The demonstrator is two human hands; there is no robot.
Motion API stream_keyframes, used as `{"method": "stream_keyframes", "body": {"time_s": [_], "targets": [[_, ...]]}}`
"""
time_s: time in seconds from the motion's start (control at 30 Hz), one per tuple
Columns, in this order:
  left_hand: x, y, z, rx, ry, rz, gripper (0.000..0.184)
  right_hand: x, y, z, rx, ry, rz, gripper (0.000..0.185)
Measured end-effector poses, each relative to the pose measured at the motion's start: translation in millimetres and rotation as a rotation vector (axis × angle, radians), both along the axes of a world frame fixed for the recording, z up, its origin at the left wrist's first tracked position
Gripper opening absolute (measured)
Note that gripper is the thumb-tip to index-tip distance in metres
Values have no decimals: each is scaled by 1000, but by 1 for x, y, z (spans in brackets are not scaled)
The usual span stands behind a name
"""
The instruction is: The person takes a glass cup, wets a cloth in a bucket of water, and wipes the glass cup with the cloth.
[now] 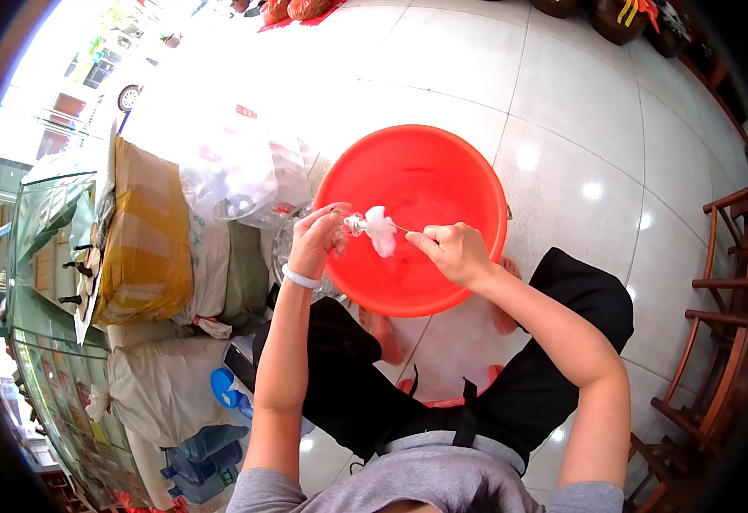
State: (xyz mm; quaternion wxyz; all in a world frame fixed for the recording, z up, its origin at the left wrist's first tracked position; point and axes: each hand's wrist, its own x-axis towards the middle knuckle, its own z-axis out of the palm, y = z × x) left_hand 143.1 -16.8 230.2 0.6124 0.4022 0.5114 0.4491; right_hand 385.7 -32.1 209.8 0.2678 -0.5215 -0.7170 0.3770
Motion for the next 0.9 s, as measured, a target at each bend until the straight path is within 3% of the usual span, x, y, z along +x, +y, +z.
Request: {"method": "stream_keyframes", "body": {"time_s": [0.13,0.2,0.3,0.43,0.57,0.63,0.73,0.77,0.8,0.9], "targets": [[6,-4,-3,-59,0,-48,34,-2,3,-3,-42,73,-88,36],[10,-3,-4,-87,-28,-65,34,-8,4,-10,-42,393,-92,31],[15,-4,-5,-86,-72,-134,34,-14,3,-16,-139,539,-62,33],[28,-9,-2,-143,-72,-126,29,-13,0,-18,-315,555,4,28],[31,-8,-13,-164,-41,-94,27,-12,1,-21,-332,634,-11,24],[27,-3,-17,-102,239,-75,25,-11,4,-28,-352,617,-21,23],[19,3,-24,-50,423,40,24,-5,7,-37,-300,542,-59,21],[13,5,-25,-50,423,44,24,-4,8,-36,-231,482,-85,21],[6,7,-26,-45,456,37,24,1,8,-30,-383,513,-87,22],[4,5,-22,-53,473,41,24,1,11,-37,-304,438,-111,24]]}}
